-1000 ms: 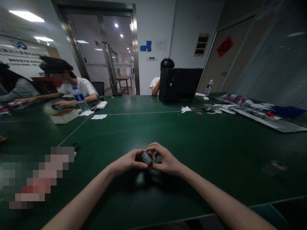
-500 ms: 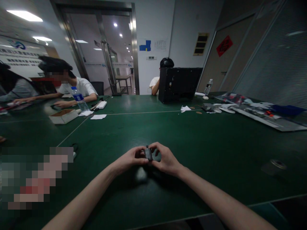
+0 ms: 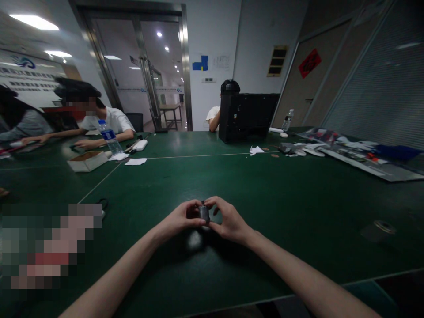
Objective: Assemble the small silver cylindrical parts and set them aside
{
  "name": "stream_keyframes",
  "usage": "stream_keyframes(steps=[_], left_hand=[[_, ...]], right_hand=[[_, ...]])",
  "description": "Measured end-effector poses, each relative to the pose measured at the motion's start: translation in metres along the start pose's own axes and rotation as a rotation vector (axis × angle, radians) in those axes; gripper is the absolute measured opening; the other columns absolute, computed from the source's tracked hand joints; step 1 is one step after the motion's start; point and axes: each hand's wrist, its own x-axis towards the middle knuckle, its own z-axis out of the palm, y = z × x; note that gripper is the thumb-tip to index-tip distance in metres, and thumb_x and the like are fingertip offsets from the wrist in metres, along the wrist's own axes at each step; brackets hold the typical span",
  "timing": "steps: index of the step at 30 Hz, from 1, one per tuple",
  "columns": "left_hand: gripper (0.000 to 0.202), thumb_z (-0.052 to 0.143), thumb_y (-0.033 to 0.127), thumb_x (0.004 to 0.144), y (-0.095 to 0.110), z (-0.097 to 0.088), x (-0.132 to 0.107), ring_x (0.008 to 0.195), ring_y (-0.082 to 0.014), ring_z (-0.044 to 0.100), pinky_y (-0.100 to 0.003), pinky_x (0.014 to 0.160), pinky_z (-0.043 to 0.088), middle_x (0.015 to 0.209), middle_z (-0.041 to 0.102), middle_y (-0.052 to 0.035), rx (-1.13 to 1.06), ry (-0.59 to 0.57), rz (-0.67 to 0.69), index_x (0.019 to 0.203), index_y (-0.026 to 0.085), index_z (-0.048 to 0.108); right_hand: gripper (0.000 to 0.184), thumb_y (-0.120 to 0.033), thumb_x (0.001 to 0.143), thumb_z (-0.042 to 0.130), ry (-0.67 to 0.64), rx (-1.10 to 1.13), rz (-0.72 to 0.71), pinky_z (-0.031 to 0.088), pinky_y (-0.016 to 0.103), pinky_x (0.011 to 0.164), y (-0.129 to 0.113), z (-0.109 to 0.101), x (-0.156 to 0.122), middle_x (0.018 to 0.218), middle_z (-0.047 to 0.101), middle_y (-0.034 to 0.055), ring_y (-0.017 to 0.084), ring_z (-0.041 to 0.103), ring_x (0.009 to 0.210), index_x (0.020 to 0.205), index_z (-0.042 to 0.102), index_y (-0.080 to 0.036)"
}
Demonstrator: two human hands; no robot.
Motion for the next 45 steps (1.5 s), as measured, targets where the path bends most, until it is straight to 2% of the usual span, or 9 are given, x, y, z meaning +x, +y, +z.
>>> stream_keyframes(steps=[10, 16, 20, 24, 29, 34, 38, 41, 45], left_hand=[[0.043, 0.075, 0.024, 0.069, -0.008, -0.008, 0.001, 0.102, -0.0223, 0.057, -0.036, 0.092, 0.041, 0.102, 0.062, -0.0054, 0.055, 0.069, 0.012, 0.107, 0.017, 0.056], [0.04, 0.071, 0.028, 0.073, -0.004, -0.008, -0.001, 0.103, -0.0234, 0.056, -0.036, 0.093, 0.039, 0.106, 0.062, -0.0069, 0.078, -0.01, 0.003, 0.108, 0.016, 0.059], [0.042, 0.074, 0.025, 0.07, -0.004, -0.008, -0.003, 0.103, -0.0223, 0.055, -0.035, 0.092, 0.039, 0.106, 0.061, -0.0054, 0.043, -0.032, -0.025, 0.108, 0.017, 0.057], [0.051, 0.074, 0.022, 0.07, -0.007, -0.007, -0.004, 0.094, -0.0185, 0.056, -0.034, 0.086, 0.04, 0.1, 0.061, -0.0018, -0.031, -0.06, -0.027, 0.114, 0.022, 0.049], [0.052, 0.071, 0.022, 0.073, -0.005, -0.006, -0.006, 0.094, -0.0187, 0.057, -0.034, 0.087, 0.039, 0.1, 0.062, -0.0032, -0.077, -0.089, -0.058, 0.118, 0.022, 0.046], [0.048, 0.067, 0.024, 0.076, -0.003, -0.005, -0.005, 0.088, -0.0163, 0.057, -0.031, 0.082, 0.04, 0.096, 0.061, -0.0029, -0.148, -0.07, -0.055, 0.119, 0.022, 0.046], [0.045, 0.064, 0.028, 0.078, -0.006, -0.006, -0.003, 0.082, -0.015, 0.057, -0.03, 0.079, 0.042, 0.093, 0.059, -0.0038, -0.167, -0.04, -0.075, 0.118, 0.019, 0.046], [0.04, 0.059, 0.035, 0.083, -0.007, -0.006, 0.0, 0.086, -0.017, 0.057, -0.031, 0.077, 0.044, 0.097, 0.058, -0.0055, -0.044, 0.017, -0.038, 0.117, 0.019, 0.046], [0.035, 0.061, 0.037, 0.081, -0.003, -0.001, 0.0, 0.095, -0.0205, 0.055, -0.033, 0.08, 0.045, 0.11, 0.055, -0.0079, 0.398, 0.155, 0.119, 0.109, 0.018, 0.05]], right_hand=[[0.051, -0.02, 0.069, 0.072, -0.013, 0.018, 0.031, 0.049, 0.033, 0.077, -0.001, -0.003, 0.0, 0.107, 0.056, 0.007, 0.019, 0.056, 0.092, 0.113, 0.046, -0.02], [0.065, -0.022, 0.07, 0.071, -0.01, 0.125, 0.057, 0.049, 0.032, 0.076, -0.008, -0.008, 0.002, 0.112, 0.056, 0.0086, 0.018, 0.056, 0.094, 0.126, 0.039, -0.021], [0.056, -0.019, 0.075, 0.064, -0.042, 0.238, 0.065, 0.049, 0.031, 0.076, -0.008, -0.011, 0.004, 0.112, 0.059, 0.0073, 0.018, 0.057, 0.095, 0.126, 0.043, -0.022], [0.045, -0.019, 0.078, 0.061, -0.09, 0.327, 0.085, 0.048, 0.032, 0.078, -0.004, -0.013, 0.005, 0.108, 0.062, 0.006, 0.017, 0.058, 0.093, 0.122, 0.051, -0.022], [0.039, -0.018, 0.079, 0.061, -0.156, 0.401, 0.168, 0.048, 0.032, 0.08, -0.005, -0.013, 0.008, 0.108, 0.063, 0.0058, 0.016, 0.059, 0.091, 0.118, 0.057, -0.021], [0.041, -0.024, 0.075, 0.068, -0.139, 0.621, 0.307, 0.05, 0.033, 0.082, 0.001, -0.009, 0.008, 0.104, 0.064, 0.0062, 0.018, 0.062, 0.091, 0.115, 0.057, -0.019], [0.042, -0.03, 0.072, 0.072, -0.054, 0.68, 0.424, 0.049, 0.035, 0.084, 0.007, -0.006, 0.008, 0.098, 0.065, 0.0061, 0.018, 0.064, 0.088, 0.11, 0.058, -0.017], [0.042, -0.032, 0.07, 0.073, -0.007, 0.656, 0.484, 0.048, 0.036, 0.085, 0.007, -0.005, 0.009, 0.096, 0.066, 0.0065, 0.019, 0.064, 0.088, 0.106, 0.06, -0.016], [0.042, -0.034, 0.069, 0.073, 0.02, 0.585, 0.518, 0.049, 0.035, 0.082, 0.007, -0.006, 0.009, 0.094, 0.066, 0.0072, 0.018, 0.064, 0.085, 0.105, 0.061, -0.015]])
